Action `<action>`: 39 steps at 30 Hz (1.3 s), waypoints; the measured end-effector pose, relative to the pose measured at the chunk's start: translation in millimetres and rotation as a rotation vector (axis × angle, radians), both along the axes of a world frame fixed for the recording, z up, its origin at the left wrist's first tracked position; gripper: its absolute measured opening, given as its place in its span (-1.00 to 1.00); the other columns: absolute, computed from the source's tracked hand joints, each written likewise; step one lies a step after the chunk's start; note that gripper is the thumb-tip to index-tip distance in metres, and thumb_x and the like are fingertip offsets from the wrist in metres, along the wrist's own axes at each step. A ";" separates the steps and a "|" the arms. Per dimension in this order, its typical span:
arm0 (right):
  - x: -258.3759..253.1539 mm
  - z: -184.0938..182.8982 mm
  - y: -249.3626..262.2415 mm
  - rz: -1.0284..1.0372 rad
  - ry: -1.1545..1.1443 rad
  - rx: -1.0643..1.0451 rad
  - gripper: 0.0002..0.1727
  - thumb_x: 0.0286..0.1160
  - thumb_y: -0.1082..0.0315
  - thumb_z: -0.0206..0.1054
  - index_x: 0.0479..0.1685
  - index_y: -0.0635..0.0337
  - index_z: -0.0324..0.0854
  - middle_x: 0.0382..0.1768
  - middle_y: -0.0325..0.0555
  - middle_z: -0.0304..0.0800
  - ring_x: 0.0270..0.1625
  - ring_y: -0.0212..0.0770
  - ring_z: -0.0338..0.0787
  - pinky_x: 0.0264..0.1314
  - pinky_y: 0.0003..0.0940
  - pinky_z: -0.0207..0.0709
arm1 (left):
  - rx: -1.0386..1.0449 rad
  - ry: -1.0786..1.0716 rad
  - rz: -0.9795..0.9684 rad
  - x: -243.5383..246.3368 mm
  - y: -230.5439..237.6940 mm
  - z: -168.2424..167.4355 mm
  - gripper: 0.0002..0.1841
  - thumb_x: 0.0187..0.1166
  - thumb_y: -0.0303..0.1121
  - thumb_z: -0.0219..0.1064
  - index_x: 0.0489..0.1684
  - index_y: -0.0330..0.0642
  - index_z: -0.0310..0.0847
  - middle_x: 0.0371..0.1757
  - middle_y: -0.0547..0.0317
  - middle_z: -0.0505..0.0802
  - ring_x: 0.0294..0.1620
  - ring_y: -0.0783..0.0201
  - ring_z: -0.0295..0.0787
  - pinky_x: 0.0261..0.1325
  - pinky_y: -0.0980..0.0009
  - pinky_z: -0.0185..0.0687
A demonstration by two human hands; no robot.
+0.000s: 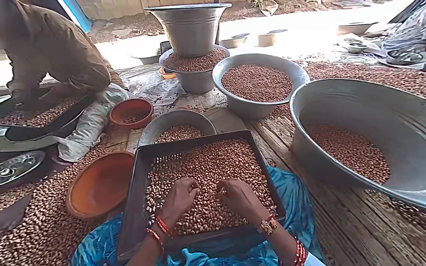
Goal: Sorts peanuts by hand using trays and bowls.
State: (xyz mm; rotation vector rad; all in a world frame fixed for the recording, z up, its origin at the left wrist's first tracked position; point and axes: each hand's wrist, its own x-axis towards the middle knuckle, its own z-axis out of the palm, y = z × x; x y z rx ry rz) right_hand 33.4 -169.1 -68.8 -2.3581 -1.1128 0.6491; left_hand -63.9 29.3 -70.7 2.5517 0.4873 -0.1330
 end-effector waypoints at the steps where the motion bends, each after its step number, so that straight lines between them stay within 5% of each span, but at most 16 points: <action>1: 1.1 0.2 -1.8 -0.003 0.017 0.019 -0.73 0.63 0.25 0.32 0.14 0.17 0.78 0.00 0.17 0.87 0.11 0.19 0.84 0.19 0.21 0.61 | -0.112 -0.091 0.057 -3.2 10.6 0.7 -0.83 0.60 -0.39 0.40 -0.04 -0.29 0.82 -0.31 0.02 0.81 -0.31 0.14 0.68 -0.07 0.15 0.59; 5: 10.2 2.7 -14.5 -0.044 0.147 0.122 -0.73 0.61 0.21 0.35 0.07 0.17 0.78 -0.41 -0.01 0.74 -0.33 -0.05 0.70 -0.11 0.00 0.54 | -0.474 -0.419 0.253 -13.8 49.5 2.5 -0.77 0.48 -0.51 0.04 -0.02 -0.31 0.54 -0.37 0.30 0.67 -0.57 0.57 0.59 -0.48 0.63 0.53; 7: 16.1 -0.5 -16.1 -0.098 0.265 0.282 -0.74 0.58 0.18 0.38 0.02 0.15 0.78 -0.56 -0.29 0.56 -0.51 -0.35 0.46 -0.31 -0.31 0.39 | -0.335 -0.321 0.242 -16.1 53.5 8.7 -0.76 0.55 -0.55 0.12 0.09 -0.33 0.59 -0.28 0.15 0.72 -0.47 0.42 0.59 -0.36 0.44 0.52; 10: 19.3 -3.3 -9.8 -0.231 0.529 0.599 -0.88 0.53 0.32 0.28 -0.12 0.16 0.62 -0.55 -0.47 0.51 -0.58 -0.59 0.43 -0.47 -0.59 0.35 | -0.064 -0.103 0.177 -10.2 34.9 10.9 -0.82 0.65 -0.41 0.35 0.08 -0.22 0.77 -0.38 0.01 0.75 -0.39 0.12 0.59 -0.14 0.06 0.51; 15: 20.3 8.7 2.7 -0.233 0.307 0.429 -0.78 0.57 0.32 0.22 0.00 0.15 0.72 -0.53 -0.37 0.49 -0.52 -0.45 0.39 -0.35 -0.39 0.33 | 0.149 0.041 0.102 -0.4 10.3 4.5 -0.73 0.67 -0.35 0.34 0.21 -0.20 0.80 0.03 -0.26 0.89 0.09 -0.26 0.84 0.28 -0.18 0.61; 17: 17.0 15.1 10.3 -0.146 0.165 0.257 -0.72 0.68 0.20 0.27 0.11 0.14 0.77 -0.50 -0.18 0.62 -0.44 -0.23 0.55 -0.23 -0.19 0.46 | 0.143 0.085 0.096 1.0 11.0 4.7 -0.74 0.67 -0.33 0.34 0.17 -0.22 0.80 0.00 -0.26 0.89 0.09 -0.25 0.83 0.27 -0.18 0.60; 19: 11.9 19.5 19.5 -0.052 0.072 0.132 -0.70 0.71 0.20 0.25 0.14 0.16 0.79 -0.33 0.01 0.79 -0.23 -0.01 0.74 -0.03 0.02 0.56 | 0.053 0.049 0.132 -0.4 19.4 8.0 -0.78 0.64 -0.31 0.39 0.07 -0.20 0.83 -0.20 -0.14 0.87 -0.14 -0.09 0.80 0.11 -0.08 0.62; 21: 7.4 20.5 27.2 0.013 0.011 0.061 -0.71 0.72 0.24 0.24 0.13 0.19 0.80 -0.13 0.15 0.88 0.01 0.16 0.84 0.15 0.17 0.59 | -0.185 -0.144 0.205 -6.6 36.5 6.2 -0.86 0.62 -0.41 0.39 -0.03 -0.26 0.78 -0.41 0.12 0.77 -0.45 0.27 0.59 -0.21 0.24 0.51; 24: 1.9 17.7 37.1 0.063 -0.053 -0.029 -0.70 0.74 0.31 0.18 0.11 0.27 0.77 0.00 0.26 0.86 0.16 0.27 0.83 0.21 0.25 0.57 | -0.503 -0.439 0.303 -15.1 54.9 2.8 -0.79 0.46 -0.58 0.03 -0.06 -0.31 0.52 -0.41 0.34 0.63 -0.60 0.60 0.52 -0.51 0.68 0.46; 28: -1.0 15.5 45.8 0.099 -0.092 -0.101 -0.71 0.71 0.35 0.16 0.14 0.26 0.77 0.02 0.25 0.86 0.17 0.27 0.82 0.19 0.24 0.58 | -0.160 -0.231 0.253 -14.7 53.2 10.2 -0.80 0.64 -0.47 0.32 0.12 -0.29 0.70 -0.29 0.04 0.77 -0.35 0.23 0.61 -0.12 0.20 0.52; 30: -2.0 15.3 45.3 0.103 -0.094 -0.109 -0.72 0.69 0.38 0.18 0.14 0.25 0.76 0.02 0.24 0.85 0.17 0.27 0.82 0.18 0.23 0.58 | 0.011 -0.103 0.201 -8.9 41.6 9.9 -0.81 0.68 -0.39 0.34 0.09 -0.19 0.79 -0.29 -0.05 0.82 -0.31 0.06 0.70 -0.04 0.03 0.57; 32: -2.2 14.6 43.6 0.098 -0.090 -0.124 -0.72 0.71 0.36 0.16 0.14 0.25 0.74 0.02 0.24 0.85 0.17 0.26 0.82 0.16 0.23 0.58 | 0.134 -0.036 0.144 -3.3 29.4 8.6 -0.78 0.68 -0.38 0.32 0.13 -0.19 0.82 -0.10 -0.18 0.90 -0.05 -0.17 0.85 0.16 -0.14 0.63; 35: -1.4 10.5 39.4 0.078 -0.060 -0.124 -0.70 0.70 0.32 0.17 0.18 0.23 0.72 0.02 0.23 0.85 0.17 0.24 0.83 0.17 0.24 0.58 | 0.225 0.057 0.081 2.7 19.4 3.4 -0.72 0.71 -0.37 0.28 0.25 -0.21 0.78 0.15 -0.23 0.88 0.24 -0.25 0.82 0.34 -0.19 0.60; 39: 0.7 5.7 36.0 0.069 -0.038 -0.127 -0.65 0.68 0.22 0.21 0.25 0.21 0.68 0.05 0.20 0.85 0.21 0.22 0.81 0.21 0.24 0.56 | 0.223 0.105 0.067 6.0 16.9 2.6 -0.70 0.69 -0.34 0.27 0.26 -0.22 0.75 0.05 -0.25 0.89 0.12 -0.24 0.84 0.25 -0.19 0.62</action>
